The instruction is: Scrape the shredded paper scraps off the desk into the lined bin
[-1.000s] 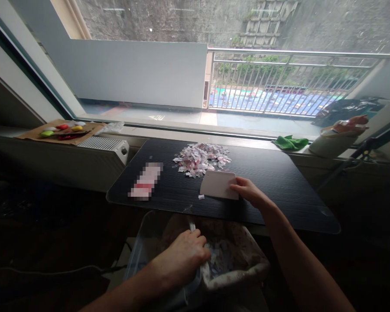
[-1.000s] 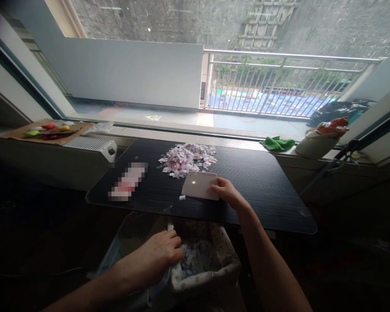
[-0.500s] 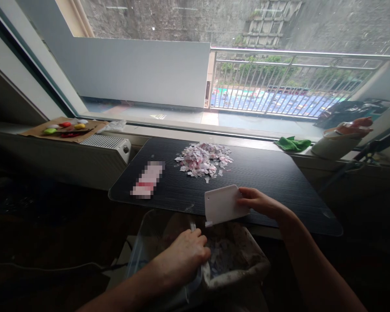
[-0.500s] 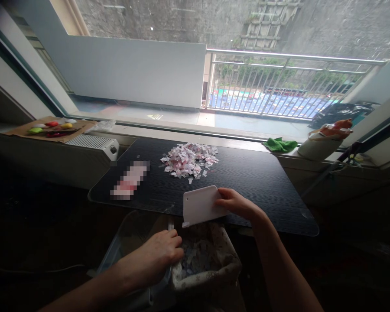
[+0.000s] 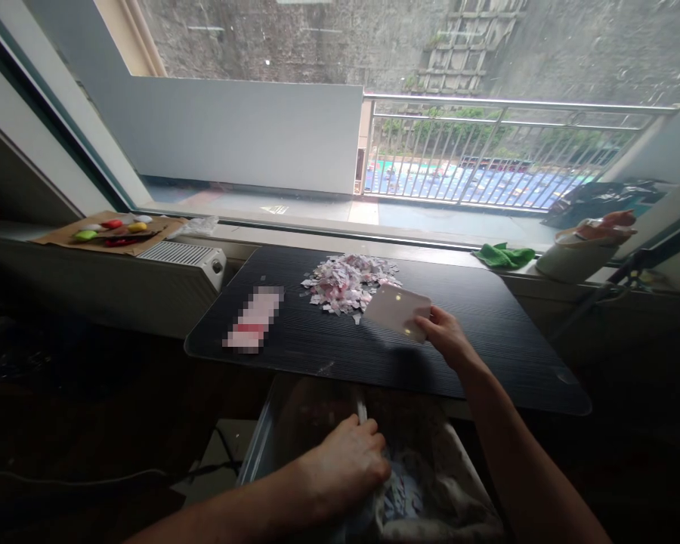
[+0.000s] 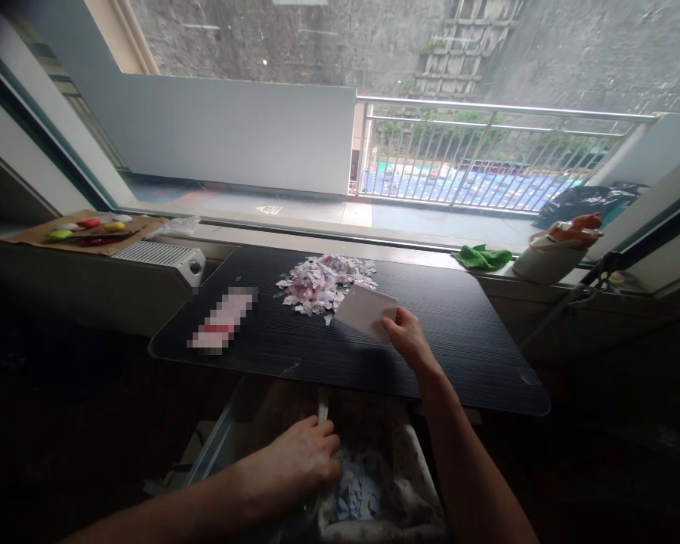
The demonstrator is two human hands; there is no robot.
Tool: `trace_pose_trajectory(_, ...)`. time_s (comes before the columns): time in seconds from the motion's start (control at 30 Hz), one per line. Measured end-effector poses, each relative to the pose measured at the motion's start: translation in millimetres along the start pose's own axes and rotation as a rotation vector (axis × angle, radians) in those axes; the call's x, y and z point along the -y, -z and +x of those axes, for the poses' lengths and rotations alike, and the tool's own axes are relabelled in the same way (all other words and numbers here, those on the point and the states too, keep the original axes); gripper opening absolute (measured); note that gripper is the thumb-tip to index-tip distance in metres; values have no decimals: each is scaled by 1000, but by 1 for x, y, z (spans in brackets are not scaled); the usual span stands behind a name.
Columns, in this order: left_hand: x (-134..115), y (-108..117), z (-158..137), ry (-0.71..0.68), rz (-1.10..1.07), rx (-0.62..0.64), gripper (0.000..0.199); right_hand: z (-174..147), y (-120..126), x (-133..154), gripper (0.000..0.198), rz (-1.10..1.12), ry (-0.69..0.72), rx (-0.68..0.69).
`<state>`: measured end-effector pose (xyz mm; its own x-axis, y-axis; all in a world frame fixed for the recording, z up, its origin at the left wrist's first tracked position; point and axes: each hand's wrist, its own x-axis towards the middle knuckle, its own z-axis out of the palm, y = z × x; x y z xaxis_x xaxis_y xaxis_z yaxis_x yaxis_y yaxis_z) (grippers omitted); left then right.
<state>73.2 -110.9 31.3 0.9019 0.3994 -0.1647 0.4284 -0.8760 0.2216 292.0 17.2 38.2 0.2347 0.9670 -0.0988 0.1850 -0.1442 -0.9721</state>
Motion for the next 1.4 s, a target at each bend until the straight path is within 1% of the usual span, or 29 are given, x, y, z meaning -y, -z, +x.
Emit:
trace_pose_trajectory(0.13, 4, -11, -2, 31, 11, -5, 12, 8, -15, -5, 30, 20, 1, 40)
trace_pose_trajectory(0.23, 4, -15, -2, 28, 9, -25, 12, 10, -15, -7, 33, 76, 2, 44)
trace_pose_trajectory(0.3, 3, -14, -2, 25, 6, -30, 11, 10, -12, -9, 33, 65, -13, 13)
trace_pose_trajectory(0.4, 1, -9, -1, 27, 8, 0, 11, 7, -11, -8, 28, 36, -42, -2)
trace_pose_trajectory(0.5, -1, -6, 0, 34, 19, 39, 10, 2, -17, -2, 27, 51, -47, 58)
trace_pose_trajectory(0.6, -1, -4, 0, 37, 18, 59, 10, -2, -23, 3, 33, 108, -43, 136)
trace_pose_trajectory(0.77, -3, 1, -1, 56, 5, 89, 10, -2, -27, 1, 35, 143, -29, 82)
trace_pose_trajectory(0.97, -5, 2, -1, 53, -13, 78, 12, -7, -26, 1, 37, 107, -30, 152)
trace_pose_trajectory(1.1, -5, 5, -2, 60, -23, 92, 12, -10, -24, 0, 33, 65, -10, 153)
trace_pose_trajectory(1.27, -5, 4, -2, 53, -17, 79, 10, -11, -29, 2, 36, 35, 25, 161)
trace_pose_trajectory(1.33, -4, 2, -3, 56, -17, 54, 10, -10, -29, 4, 34, -31, 50, 172)
trace_pose_trajectory(1.4, -4, -1, -4, 62, -20, 23, 10, -11, -23, 7, 29, -154, 66, 143)
